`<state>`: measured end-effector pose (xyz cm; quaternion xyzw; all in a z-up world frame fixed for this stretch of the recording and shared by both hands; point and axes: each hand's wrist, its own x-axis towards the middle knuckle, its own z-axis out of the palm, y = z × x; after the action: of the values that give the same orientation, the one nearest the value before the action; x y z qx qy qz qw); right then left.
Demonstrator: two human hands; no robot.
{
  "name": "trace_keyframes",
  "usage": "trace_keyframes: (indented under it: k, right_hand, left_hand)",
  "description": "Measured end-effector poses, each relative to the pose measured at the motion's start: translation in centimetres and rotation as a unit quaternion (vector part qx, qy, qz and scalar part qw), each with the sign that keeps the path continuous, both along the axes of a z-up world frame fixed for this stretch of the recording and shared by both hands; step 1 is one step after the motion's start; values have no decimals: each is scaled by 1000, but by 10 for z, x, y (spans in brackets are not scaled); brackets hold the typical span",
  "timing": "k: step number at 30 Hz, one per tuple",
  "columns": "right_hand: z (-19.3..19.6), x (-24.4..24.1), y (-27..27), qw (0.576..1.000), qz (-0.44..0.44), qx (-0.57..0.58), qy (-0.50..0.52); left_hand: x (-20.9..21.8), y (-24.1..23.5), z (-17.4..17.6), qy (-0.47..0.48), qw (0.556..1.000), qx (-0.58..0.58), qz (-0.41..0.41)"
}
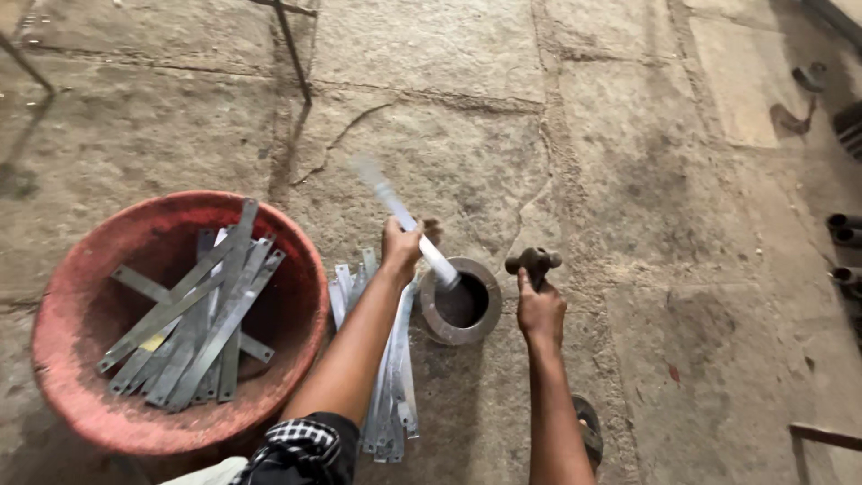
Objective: The person straightens metal strips by placing them on a cylindrical metal anvil and striking them with a hammer. They handle the strips one by one from a red basin and place the straightened strips into a pile on the floor.
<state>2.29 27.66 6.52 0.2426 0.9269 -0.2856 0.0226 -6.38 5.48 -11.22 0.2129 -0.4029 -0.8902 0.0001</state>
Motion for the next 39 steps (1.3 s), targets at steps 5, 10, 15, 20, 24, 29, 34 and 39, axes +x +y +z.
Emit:
trace_keyframes:
  k: [5,10,15,20,24,29,34,39]
  right_hand:
    - [46,6,-30,996,36,-34,76]
    - [75,18,-61,980,60,-79,175]
    - [18,20,-78,934,175,-68,304]
    - [-6,-2,-69,991,124,52,-2]
    - [15,15,-77,989,57,-81,113]
    - [-2,3,-83,993,104,41,-49]
    - [-6,-4,-35,986,92,73,-120]
    - [-36,40,16,988,50,91,-117]
  left_hand:
    - [-16,29,-20,-98,976,44,188]
    - [-12,35,-24,-94,967,68,227]
    - [-9,34,-20,-94,966,56,235]
    - [-12,33,-14,-99,962,47,252]
    - [-14,36,-25,-106,962,37,249]
    - [-19,33,-37,-109,962,34,248]
    - [-4,24,-8,-127,964,-27,232]
    - [48,1,11,-114,980,-128,103]
